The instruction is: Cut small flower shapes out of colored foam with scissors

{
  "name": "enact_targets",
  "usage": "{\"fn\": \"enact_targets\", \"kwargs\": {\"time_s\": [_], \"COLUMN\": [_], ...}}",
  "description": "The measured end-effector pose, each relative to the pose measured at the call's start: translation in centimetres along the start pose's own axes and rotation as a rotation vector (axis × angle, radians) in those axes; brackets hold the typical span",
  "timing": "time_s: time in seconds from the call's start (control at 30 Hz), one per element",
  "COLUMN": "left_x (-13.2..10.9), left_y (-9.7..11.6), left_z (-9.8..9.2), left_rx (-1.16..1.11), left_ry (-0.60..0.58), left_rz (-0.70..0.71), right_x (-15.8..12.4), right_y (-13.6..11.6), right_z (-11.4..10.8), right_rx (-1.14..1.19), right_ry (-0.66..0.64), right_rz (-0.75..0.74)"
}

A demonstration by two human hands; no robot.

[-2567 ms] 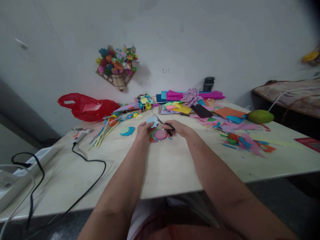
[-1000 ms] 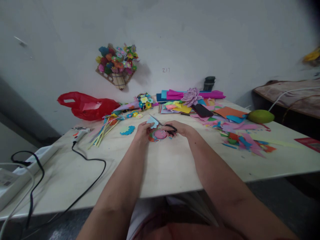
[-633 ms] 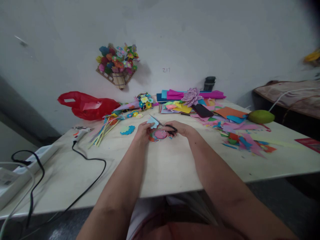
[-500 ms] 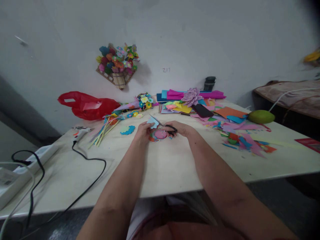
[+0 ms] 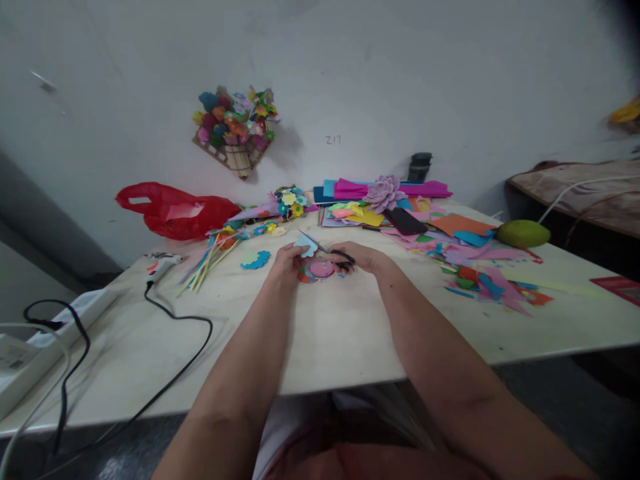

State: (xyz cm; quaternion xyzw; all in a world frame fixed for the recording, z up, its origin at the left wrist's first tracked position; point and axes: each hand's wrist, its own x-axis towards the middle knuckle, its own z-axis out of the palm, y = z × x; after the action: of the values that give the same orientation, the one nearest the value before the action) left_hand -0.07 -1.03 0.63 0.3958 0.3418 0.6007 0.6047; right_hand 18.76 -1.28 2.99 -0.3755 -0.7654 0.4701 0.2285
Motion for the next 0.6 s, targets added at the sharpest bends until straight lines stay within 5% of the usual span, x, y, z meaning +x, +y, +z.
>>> {"fn": "enact_targets", "kwargs": {"time_s": [0.6], "left_x": [0.35], "left_y": [0.01], "left_z": [-0.73], "left_rx": [-0.002], "left_ry": [-0.034], "left_rz": [-0.047], "right_x": [0.00], "right_y": [0.08], "right_z": [-0.14], "right_rx": [0.019], "right_ry": [-0.047], "right_rz": [-0.010]}}
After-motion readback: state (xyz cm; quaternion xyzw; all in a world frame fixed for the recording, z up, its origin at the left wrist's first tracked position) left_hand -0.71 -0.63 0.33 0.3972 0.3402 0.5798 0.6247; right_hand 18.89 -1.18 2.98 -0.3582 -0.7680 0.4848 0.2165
